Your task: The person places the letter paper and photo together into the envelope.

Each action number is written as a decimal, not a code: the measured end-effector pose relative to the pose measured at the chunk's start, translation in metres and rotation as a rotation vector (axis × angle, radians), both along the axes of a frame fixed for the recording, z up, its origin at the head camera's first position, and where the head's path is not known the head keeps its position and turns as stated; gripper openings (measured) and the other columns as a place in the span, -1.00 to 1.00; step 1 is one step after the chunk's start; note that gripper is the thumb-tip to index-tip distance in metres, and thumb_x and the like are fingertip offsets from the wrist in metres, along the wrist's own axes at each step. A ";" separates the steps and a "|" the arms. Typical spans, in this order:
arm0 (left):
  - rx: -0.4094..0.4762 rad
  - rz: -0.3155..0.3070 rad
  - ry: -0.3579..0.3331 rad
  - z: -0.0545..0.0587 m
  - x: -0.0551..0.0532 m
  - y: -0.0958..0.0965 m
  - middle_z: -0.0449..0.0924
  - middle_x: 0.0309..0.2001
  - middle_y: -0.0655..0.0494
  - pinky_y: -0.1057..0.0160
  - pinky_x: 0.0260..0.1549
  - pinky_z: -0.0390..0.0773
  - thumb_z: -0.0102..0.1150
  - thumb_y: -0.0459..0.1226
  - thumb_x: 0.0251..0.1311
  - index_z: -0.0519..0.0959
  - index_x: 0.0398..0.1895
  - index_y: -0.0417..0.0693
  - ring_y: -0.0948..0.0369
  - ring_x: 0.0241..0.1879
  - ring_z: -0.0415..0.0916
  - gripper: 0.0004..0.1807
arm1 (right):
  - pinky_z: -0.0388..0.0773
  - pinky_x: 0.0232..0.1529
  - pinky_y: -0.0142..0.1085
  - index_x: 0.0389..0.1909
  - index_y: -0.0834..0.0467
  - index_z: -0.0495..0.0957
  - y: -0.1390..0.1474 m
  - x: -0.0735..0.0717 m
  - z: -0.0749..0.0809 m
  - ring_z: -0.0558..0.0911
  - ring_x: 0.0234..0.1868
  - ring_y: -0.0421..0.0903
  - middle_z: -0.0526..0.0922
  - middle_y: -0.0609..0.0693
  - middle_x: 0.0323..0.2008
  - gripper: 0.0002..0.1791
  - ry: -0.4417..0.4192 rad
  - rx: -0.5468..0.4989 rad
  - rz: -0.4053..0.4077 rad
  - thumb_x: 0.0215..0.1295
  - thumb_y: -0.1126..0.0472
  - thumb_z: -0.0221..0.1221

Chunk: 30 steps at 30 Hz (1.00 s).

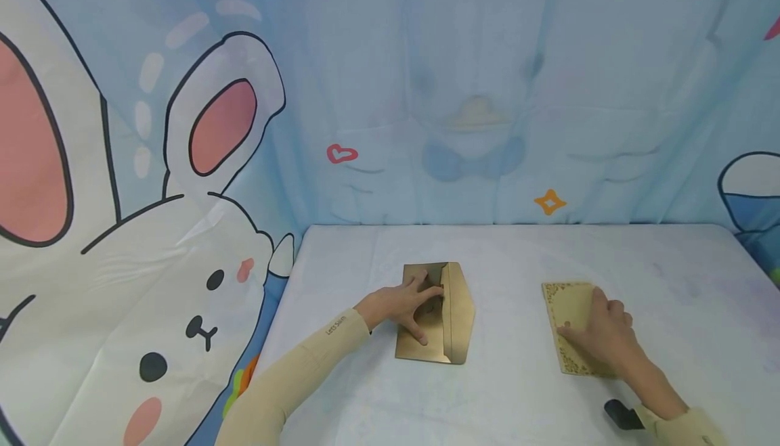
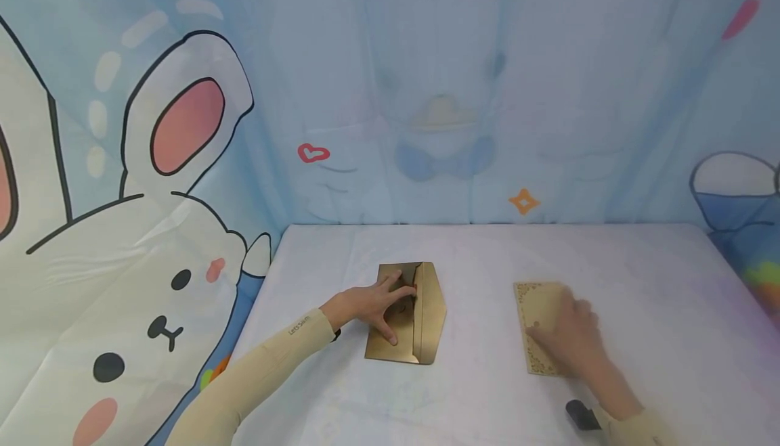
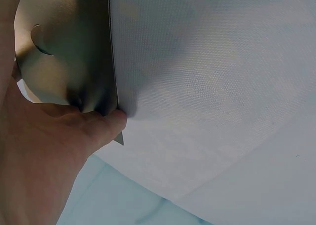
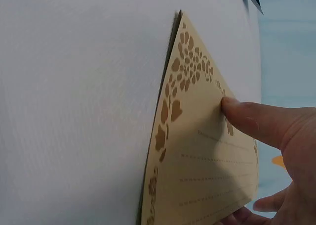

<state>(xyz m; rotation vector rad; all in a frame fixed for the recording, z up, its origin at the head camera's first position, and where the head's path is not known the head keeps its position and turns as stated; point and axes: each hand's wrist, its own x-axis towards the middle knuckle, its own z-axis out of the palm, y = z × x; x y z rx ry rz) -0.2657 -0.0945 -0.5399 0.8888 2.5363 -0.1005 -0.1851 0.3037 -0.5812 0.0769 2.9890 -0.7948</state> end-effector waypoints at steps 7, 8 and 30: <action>-0.008 0.007 -0.004 0.000 0.001 0.000 -0.32 0.64 -0.10 0.03 -0.12 0.64 0.37 0.43 -0.18 -0.13 0.58 0.55 -0.10 0.56 0.06 0.25 | 0.43 -0.04 0.32 0.33 0.74 -0.10 0.014 0.000 0.001 0.41 -0.03 0.58 0.26 0.76 0.02 -0.02 -0.018 0.030 0.070 0.26 0.20 0.29; -0.008 0.006 -0.004 0.000 0.001 0.000 -0.32 0.64 -0.11 0.03 -0.12 0.64 0.37 0.43 -0.18 -0.13 0.58 0.55 -0.10 0.56 0.06 0.25 | 0.44 -0.03 0.31 0.33 0.74 -0.09 0.016 0.000 0.001 0.43 -0.03 0.55 0.29 0.74 0.03 -0.05 -0.026 0.024 0.077 0.27 0.24 0.27; 0.017 0.021 -0.036 0.000 0.000 0.000 -0.37 0.65 -0.08 0.05 -0.27 0.62 0.39 0.41 -0.18 -0.13 0.57 0.57 -0.10 0.59 -0.05 0.25 | 0.47 -0.45 -0.29 0.44 0.56 -0.07 0.046 0.008 0.000 0.58 -0.28 -0.01 0.53 0.43 -0.12 -0.33 -0.086 -0.100 0.114 0.44 0.39 -0.03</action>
